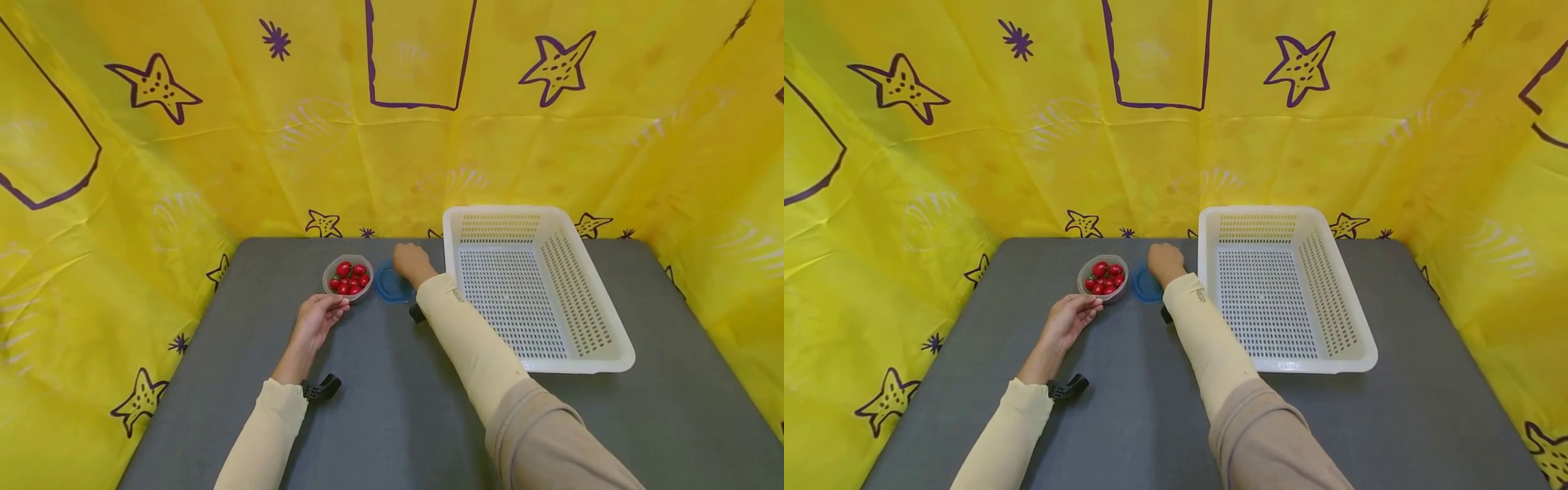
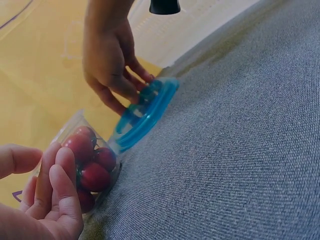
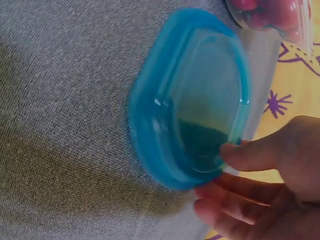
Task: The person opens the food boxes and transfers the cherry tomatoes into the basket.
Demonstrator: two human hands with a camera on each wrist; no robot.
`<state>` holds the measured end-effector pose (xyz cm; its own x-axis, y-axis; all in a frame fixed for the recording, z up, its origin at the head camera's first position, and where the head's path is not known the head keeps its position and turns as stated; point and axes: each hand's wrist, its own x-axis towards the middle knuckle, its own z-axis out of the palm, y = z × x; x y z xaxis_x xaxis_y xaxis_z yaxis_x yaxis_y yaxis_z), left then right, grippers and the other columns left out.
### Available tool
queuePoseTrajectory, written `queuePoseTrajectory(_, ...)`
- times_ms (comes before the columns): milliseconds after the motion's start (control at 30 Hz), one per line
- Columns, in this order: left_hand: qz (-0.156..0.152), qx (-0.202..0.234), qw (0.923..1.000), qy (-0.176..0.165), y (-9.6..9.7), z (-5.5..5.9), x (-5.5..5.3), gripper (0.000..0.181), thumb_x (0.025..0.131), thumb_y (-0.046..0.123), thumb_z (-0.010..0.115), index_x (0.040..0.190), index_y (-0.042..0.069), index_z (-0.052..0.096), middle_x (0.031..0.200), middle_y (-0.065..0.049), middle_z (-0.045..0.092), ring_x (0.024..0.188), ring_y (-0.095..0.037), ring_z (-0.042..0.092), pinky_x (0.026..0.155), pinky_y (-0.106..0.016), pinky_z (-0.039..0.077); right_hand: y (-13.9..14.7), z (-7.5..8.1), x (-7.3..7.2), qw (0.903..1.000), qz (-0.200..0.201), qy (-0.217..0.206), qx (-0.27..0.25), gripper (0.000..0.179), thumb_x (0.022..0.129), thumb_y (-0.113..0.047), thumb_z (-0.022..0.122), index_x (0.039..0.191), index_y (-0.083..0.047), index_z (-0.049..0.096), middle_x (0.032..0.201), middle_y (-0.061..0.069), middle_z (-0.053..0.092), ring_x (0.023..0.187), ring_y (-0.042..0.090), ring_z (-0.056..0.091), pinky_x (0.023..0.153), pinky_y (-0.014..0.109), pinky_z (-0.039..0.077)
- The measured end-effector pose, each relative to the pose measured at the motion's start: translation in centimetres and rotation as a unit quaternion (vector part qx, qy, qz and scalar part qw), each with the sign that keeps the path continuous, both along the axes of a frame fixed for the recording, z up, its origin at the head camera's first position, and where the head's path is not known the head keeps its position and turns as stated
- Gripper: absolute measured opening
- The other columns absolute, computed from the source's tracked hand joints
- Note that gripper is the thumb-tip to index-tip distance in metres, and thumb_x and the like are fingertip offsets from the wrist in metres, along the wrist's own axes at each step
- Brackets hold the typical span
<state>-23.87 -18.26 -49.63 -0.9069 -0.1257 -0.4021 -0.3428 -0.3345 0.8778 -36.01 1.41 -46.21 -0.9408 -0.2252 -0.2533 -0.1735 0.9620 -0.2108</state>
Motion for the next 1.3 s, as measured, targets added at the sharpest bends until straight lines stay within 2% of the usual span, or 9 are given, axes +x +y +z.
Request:
queuePoseTrajectory(200,0.003,0.006,1.0,-0.001,0.1,0.0,0.0,0.005,0.096,0.006,0.055,0.098,0.005,0.051,0.069,0.005,0.071,0.066,-0.007,0.069,0.068,-0.019,0.054,0.2,0.1,0.2,0.9995,0.019,-0.017,0.021,0.029,0.097,-0.01,0.052,0.124,-0.002,0.061,0.128,0.015,0.062,0.112,0.028,0.059,0.098,0.041,0.049)
queuePoseTrajectory(433,-0.004,0.008,0.9999,-0.005,0.1,0.2,0.0,0.006,0.097,0.007,0.055,0.091,0.007,0.056,0.07,0.004,0.072,0.067,-0.007,0.07,0.07,-0.019,0.055,0.6,1.5,0.3,0.9997,0.016,-0.02,0.005,0.023,0.096,-0.011,0.053,0.115,-0.004,0.064,0.119,0.014,0.064,0.095,0.027,0.058,0.084,0.041,0.053)
queuePoseTrajectory(600,-0.012,0.015,0.9998,-0.005,-0.1,0.3,0.1,0.012,0.097,0.008,0.057,0.086,0.01,0.061,0.072,0.004,0.073,0.069,-0.008,0.07,0.072,-0.019,0.056,0.9,3.1,-0.1,0.9989,0.035,-0.029,0.008,0.017,0.094,-0.012,0.054,0.102,-0.004,0.066,0.103,0.012,0.064,0.084,0.025,0.056,0.072,0.036,0.049)
queuePoseTrajectory(767,-0.016,0.025,0.9995,-0.014,-0.2,0.3,0.2,0.008,0.098,0.01,0.056,0.092,0.008,0.06,0.074,0.003,0.073,0.071,-0.009,0.071,0.073,-0.02,0.056,1.4,5.2,-0.1,0.9966,0.077,-0.026,-0.013,0.009,0.09,-0.009,0.055,0.086,-0.007,0.063,0.081,0.006,0.056,0.072,0.021,0.05,0.061,0.029,0.041)
queuePoseTrajectory(933,-0.018,0.035,0.9991,-0.016,-0.3,0.1,0.1,0.009,0.1,0.014,0.051,0.097,0.007,0.055,0.074,0.003,0.073,0.071,-0.01,0.071,0.072,-0.02,0.056,1.8,7.3,-0.2,0.9923,0.119,-0.011,-0.031,0.025,0.093,-0.013,0.053,0.068,-0.011,0.047,0.062,0.001,0.035,0.055,0.015,0.028,0.052,0.026,0.025)
queuePoseTrajectory(1033,-0.024,0.038,0.999,-0.006,-0.5,0.1,0.2,0.009,0.101,0.012,0.05,0.095,0.007,0.054,0.073,0.004,0.073,0.071,-0.009,0.071,0.071,-0.019,0.055,1.8,8.4,0.2,0.9882,0.147,0.009,-0.042,0.023,0.096,-0.019,0.053,0.077,-0.009,0.061,0.069,0.002,0.052,0.06,0.014,0.041,0.057,0.026,0.036)
queuePoseTrajectory(1100,-0.022,0.043,0.9988,-0.002,-0.7,0.2,0.2,0.012,0.1,0.01,0.051,0.09,0.009,0.057,0.072,0.003,0.073,0.07,-0.009,0.071,0.069,-0.019,0.055,1.7,9.0,0.7,0.985,0.164,0.014,-0.05,0.021,0.098,-0.022,0.054,0.098,-0.006,0.069,0.092,0.006,0.067,0.08,0.019,0.059,0.075,0.029,0.049)
queuePoseTrajectory(1200,-0.018,0.046,0.9988,0.002,-1.0,0.2,0.3,0.02,0.099,0.007,0.053,0.082,0.011,0.062,0.07,0.004,0.072,0.068,-0.008,0.07,0.067,-0.018,0.054,1.4,9.6,1.4,0.9804,0.186,0.024,-0.059,0.031,0.098,-0.024,0.055,0.122,-0.005,0.066,0.124,0.011,0.067,0.112,0.026,0.063,0.099,0.038,0.049)
queuePoseTrajectory(1300,-0.016,0.045,0.9989,0.002,-1.0,0.2,0.4,0.022,0.098,0.007,0.054,0.079,0.013,0.064,0.07,0.004,0.071,0.067,-0.008,0.069,0.067,-0.018,0.054,0.9,9.8,2.0,0.9764,0.2,0.035,-0.074,0.031,0.099,-0.023,0.056,0.123,-0.005,0.065,0.125,0.011,0.067,0.115,0.027,0.062,0.101,0.038,0.048)
